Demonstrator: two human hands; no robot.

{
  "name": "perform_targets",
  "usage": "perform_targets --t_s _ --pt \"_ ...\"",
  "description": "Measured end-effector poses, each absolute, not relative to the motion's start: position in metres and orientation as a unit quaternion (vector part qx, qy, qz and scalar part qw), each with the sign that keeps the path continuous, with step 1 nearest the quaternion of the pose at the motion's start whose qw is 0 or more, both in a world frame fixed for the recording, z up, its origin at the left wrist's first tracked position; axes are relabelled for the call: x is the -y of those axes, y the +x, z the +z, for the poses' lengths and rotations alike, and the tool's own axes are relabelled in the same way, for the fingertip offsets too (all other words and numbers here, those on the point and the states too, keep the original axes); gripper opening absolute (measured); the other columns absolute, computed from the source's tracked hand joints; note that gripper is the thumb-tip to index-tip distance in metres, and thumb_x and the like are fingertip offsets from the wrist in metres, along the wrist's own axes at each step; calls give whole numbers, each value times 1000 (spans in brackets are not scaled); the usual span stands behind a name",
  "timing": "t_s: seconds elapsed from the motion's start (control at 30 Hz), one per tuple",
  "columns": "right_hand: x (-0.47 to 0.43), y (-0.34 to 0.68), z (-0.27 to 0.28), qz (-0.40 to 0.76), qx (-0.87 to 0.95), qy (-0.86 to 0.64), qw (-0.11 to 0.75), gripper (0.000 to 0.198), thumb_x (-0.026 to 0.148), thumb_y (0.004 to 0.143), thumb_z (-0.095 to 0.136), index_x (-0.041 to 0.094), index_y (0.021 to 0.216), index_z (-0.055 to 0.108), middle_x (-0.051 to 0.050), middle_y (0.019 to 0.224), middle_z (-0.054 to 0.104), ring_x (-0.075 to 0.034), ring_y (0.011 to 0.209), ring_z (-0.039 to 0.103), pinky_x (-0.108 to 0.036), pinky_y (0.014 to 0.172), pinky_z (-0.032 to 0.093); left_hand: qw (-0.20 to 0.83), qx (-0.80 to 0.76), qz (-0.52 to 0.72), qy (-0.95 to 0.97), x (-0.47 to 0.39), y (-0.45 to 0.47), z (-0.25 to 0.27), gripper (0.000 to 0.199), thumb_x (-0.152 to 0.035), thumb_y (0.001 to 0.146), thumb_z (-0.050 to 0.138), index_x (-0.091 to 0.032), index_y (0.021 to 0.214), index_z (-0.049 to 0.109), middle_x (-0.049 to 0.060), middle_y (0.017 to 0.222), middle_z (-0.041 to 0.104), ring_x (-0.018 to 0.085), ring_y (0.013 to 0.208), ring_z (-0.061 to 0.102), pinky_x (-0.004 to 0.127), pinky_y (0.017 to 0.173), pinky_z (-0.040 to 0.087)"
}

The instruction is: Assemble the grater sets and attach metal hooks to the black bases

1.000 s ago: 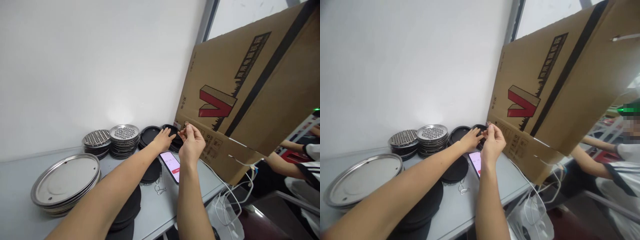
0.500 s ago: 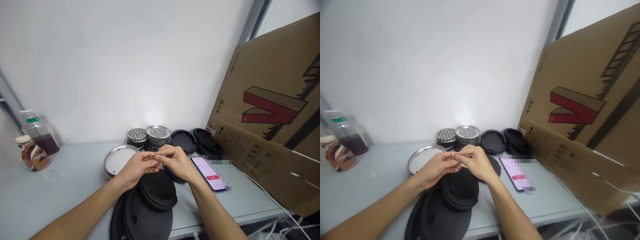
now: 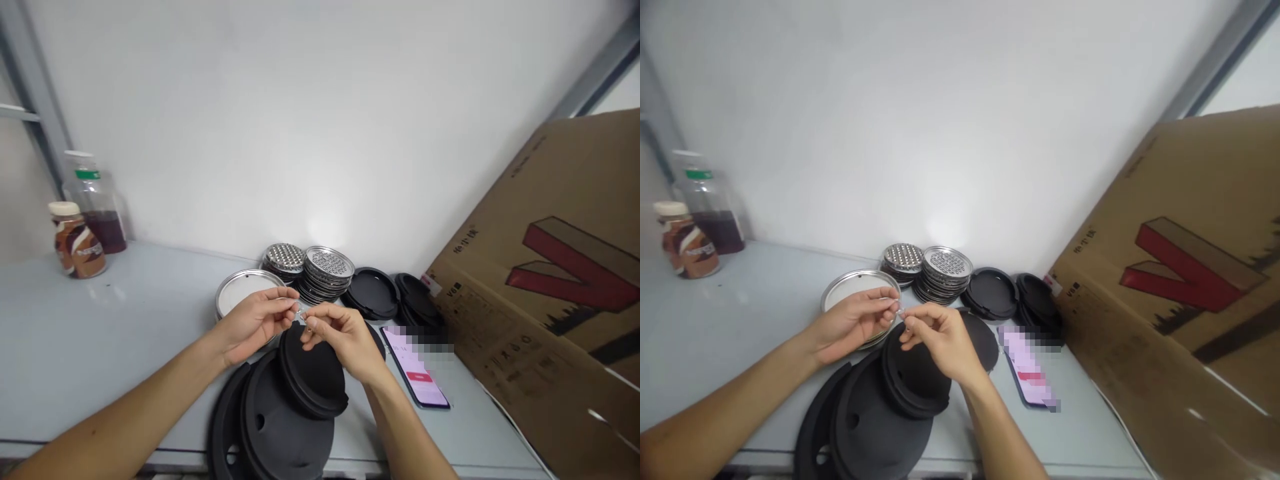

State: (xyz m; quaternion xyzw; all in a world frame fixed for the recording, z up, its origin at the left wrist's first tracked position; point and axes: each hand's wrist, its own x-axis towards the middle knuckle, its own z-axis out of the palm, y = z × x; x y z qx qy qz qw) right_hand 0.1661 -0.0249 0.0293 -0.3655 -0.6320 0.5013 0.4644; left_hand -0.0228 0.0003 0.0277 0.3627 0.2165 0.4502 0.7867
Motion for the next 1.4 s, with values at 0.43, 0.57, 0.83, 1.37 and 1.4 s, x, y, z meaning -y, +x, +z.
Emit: perform_targets --t_s 0.43,0.57,0.83,1.37,1.4 --pt "23 170 20 490 644 -353 469 30 35 87 69 20 113 72 -1 65 68 -15 55 63 -30 61 53 274 -299 535 741 8 -28 22 6 -23 83 70 -18 81 71 4 82 69 15 75 64 26 68 54" --pt "27 168 18 311 733 -397 456 29 33 93 60 22 118 70 -3 69 67 -18 66 63 -34 70 51 268 -304 540 738 9 -27 21 6 -23 85 68 -19 82 71 3 81 71 16 74 66 26 68 56" --pt "28 159 8 156 757 -391 500 28 27 94 56 24 117 72 -7 80 68 -20 71 63 -35 74 52 232 -282 533 763 12 -27 18 8 -20 86 68 -20 83 76 4 81 75 17 74 68 27 71 53" --pt "16 175 34 557 512 -337 560 28 41 78 76 16 90 71 10 47 35 -3 40 26 -19 41 19 152 -310 534 772 4 -31 19 5 -22 86 69 -20 87 73 1 81 76 15 73 69 22 69 54" --pt "22 193 40 493 534 -371 578 28 41 79 76 17 90 72 9 47 36 -4 40 27 -19 41 19 163 -336 540 754 2 -34 21 6 -23 84 72 -21 89 74 0 80 76 14 70 69 22 68 55"
